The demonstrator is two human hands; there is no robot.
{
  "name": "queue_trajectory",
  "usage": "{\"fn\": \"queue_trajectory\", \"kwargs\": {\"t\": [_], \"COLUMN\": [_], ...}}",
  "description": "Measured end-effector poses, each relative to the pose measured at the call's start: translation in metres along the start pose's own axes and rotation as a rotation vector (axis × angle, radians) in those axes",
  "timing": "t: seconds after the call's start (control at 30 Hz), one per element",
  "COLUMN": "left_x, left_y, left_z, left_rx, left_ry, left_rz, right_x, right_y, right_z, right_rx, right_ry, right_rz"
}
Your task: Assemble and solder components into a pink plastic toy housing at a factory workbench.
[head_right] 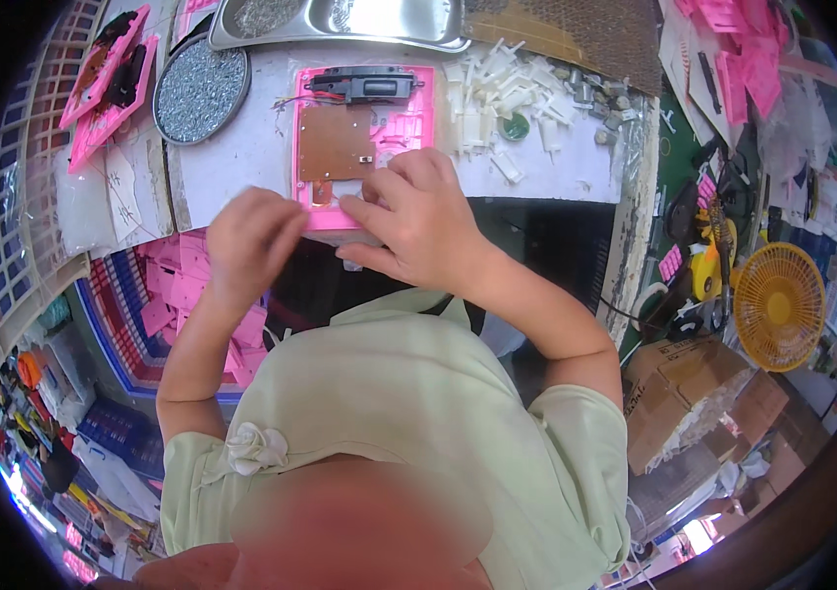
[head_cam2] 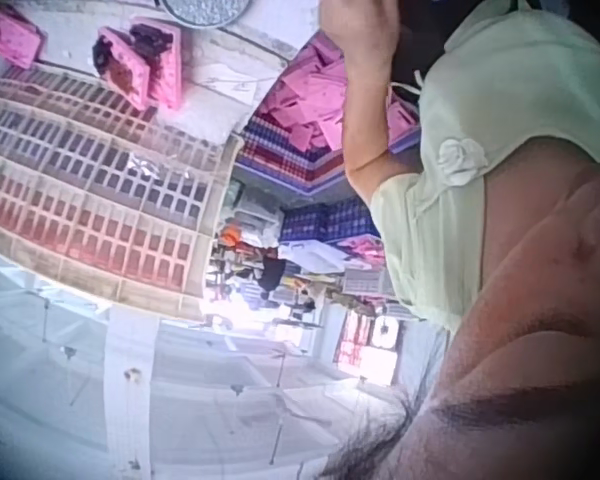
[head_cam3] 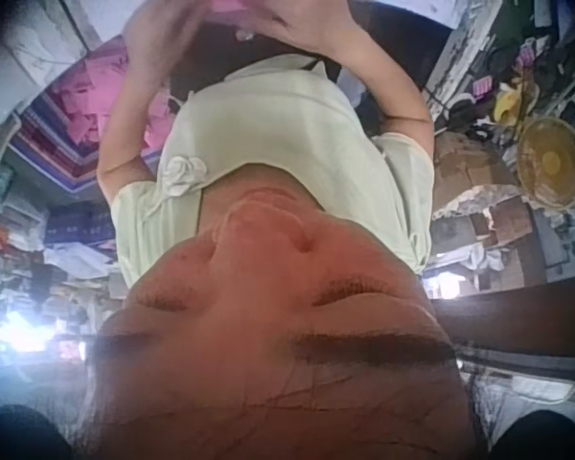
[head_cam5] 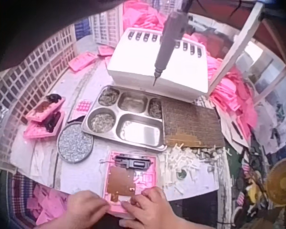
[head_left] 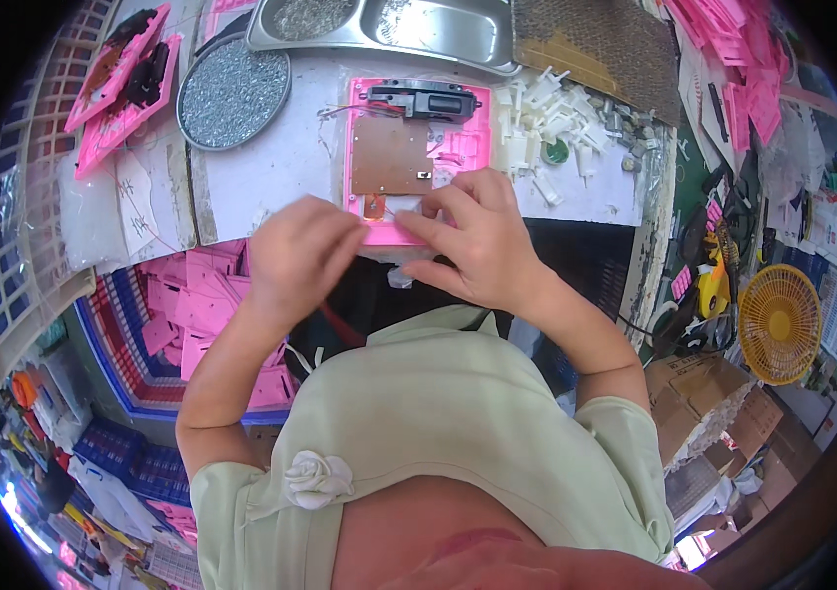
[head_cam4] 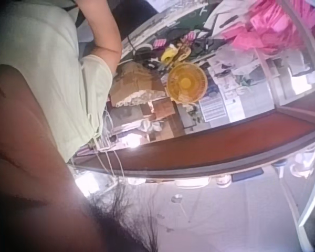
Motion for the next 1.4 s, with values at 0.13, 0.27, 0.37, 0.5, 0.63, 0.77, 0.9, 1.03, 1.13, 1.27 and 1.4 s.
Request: {"fn": "queue_trajectory", "kwargs": {"t": [0.13,0.27,0.37,0.5,0.63,0.77,0.9,1.03,1.13,1.27,1.4], "left_x": [0.019,0.062,0.078,0.040,0.007,0.014,0.001,-0.005,-0.001,0.002,0.009], "left_y": [-0.009,0.007,0.010,-0.019,-0.009,0.000,-0.005,-0.009,-0.006,-0.003,-0.002], "left_z": [-0.012,0.008,0.017,0.007,-0.006,-0.022,-0.018,-0.015,-0.018,-0.023,-0.027], "left_rx": [-0.063,-0.059,-0.004,0.080,0.058,0.190,0.219,0.196,0.193,0.181,0.208], "left_ry": [-0.168,-0.146,-0.130,-0.055,-0.011,0.033,0.040,0.111,0.090,0.119,0.058], "left_rz": [-0.049,-0.191,-0.370,-0.467,-0.107,-0.122,-0.181,-0.253,-0.240,-0.253,-0.258], "right_x": [-0.016,-0.012,-0.012,-0.010,-0.014,-0.014,-0.015,-0.013,-0.017,-0.035,-0.097], "right_y": [0.020,0.039,0.039,0.045,0.023,-0.015,-0.019,-0.018,-0.013,-0.036,-0.106], "right_z": [-0.022,-0.026,-0.030,-0.025,-0.012,0.039,0.058,0.067,0.064,0.077,0.137], "right_rx": [0.054,0.058,0.029,0.078,0.004,0.052,0.076,0.069,0.089,-0.046,0.173], "right_ry": [0.021,-0.039,0.007,-0.018,-0.058,-0.046,-0.076,-0.097,-0.093,-0.091,-0.034], "right_rz": [-0.003,0.013,-0.015,-0.014,0.036,0.155,0.068,0.055,0.094,0.085,0.328]}}
Point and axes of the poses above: each hand's wrist, its own x-axis away from the middle knuckle, its own y-axis out of the palm, z = x × y, the point moved 1 cm from there along -x, towards the middle knuckle, and after that the axes turned 11 degrees about z, right-handed, at the moved point
